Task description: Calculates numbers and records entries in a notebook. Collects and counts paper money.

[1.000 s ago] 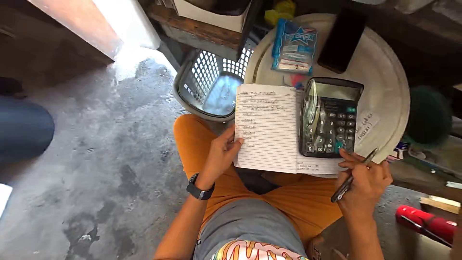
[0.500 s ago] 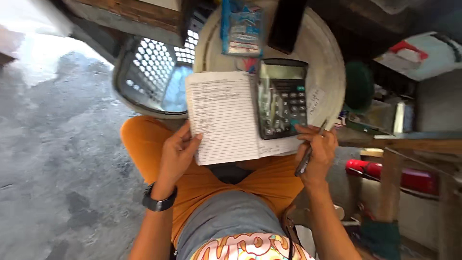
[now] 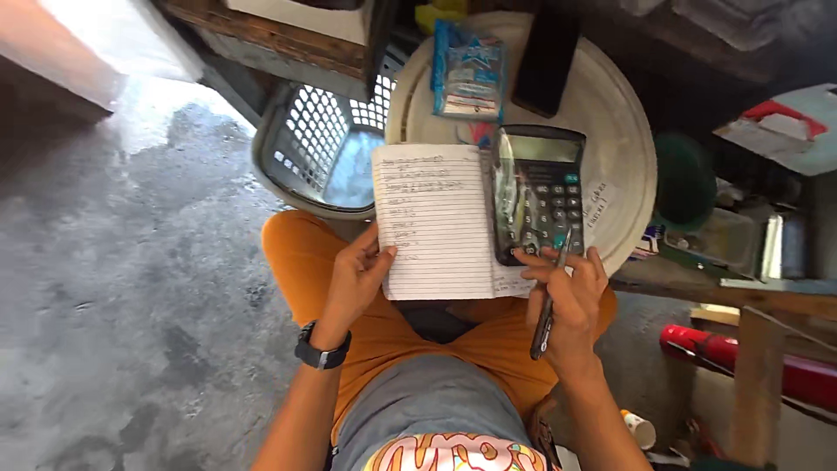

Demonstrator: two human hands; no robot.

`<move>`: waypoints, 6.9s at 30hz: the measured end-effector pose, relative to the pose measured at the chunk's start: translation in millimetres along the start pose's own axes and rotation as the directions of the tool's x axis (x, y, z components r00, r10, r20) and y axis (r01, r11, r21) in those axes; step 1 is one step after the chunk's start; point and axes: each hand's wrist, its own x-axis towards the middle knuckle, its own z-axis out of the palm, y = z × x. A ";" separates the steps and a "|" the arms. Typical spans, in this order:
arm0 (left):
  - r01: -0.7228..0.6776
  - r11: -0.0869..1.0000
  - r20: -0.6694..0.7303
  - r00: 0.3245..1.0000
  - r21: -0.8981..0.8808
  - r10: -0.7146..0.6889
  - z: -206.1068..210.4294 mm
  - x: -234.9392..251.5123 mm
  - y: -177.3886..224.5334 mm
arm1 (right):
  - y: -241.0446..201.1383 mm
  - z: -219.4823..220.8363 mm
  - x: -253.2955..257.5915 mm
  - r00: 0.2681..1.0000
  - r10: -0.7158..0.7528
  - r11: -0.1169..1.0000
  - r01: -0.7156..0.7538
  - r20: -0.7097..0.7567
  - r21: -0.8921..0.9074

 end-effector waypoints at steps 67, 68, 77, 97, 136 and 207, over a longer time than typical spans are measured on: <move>0.171 0.948 0.134 0.981 -0.268 -0.139 3.4 -11.5 24.2 | 4.8 25.2 34.6 0.998 0.065 0.990 -0.066 0.011 0.122; 0.177 0.936 0.148 0.979 -0.303 -0.137 4.5 -16.7 26.7 | -0.8 18.9 35.7 0.999 0.047 0.976 -0.043 -0.014 0.213; 0.212 0.944 0.203 0.966 -0.254 -0.163 18.7 -31.8 24.6 | -52.5 41.5 26.3 0.872 0.390 0.318 -0.428 0.295 0.846; 0.227 0.861 0.214 0.967 -0.454 -0.142 28.7 -15.0 7.8 | -57.5 77.7 27.0 0.944 0.330 0.689 -0.222 -0.026 0.690; 0.204 0.893 0.246 0.963 -0.400 -0.110 19.4 -32.5 9.1 | -57.7 83.6 26.4 0.953 0.281 0.743 -0.143 -0.110 0.654; 0.256 0.939 0.117 0.965 -0.228 -0.235 13.7 -9.9 8.1 | 58.1 -21.1 21.3 0.985 0.165 0.986 -0.163 0.055 -0.027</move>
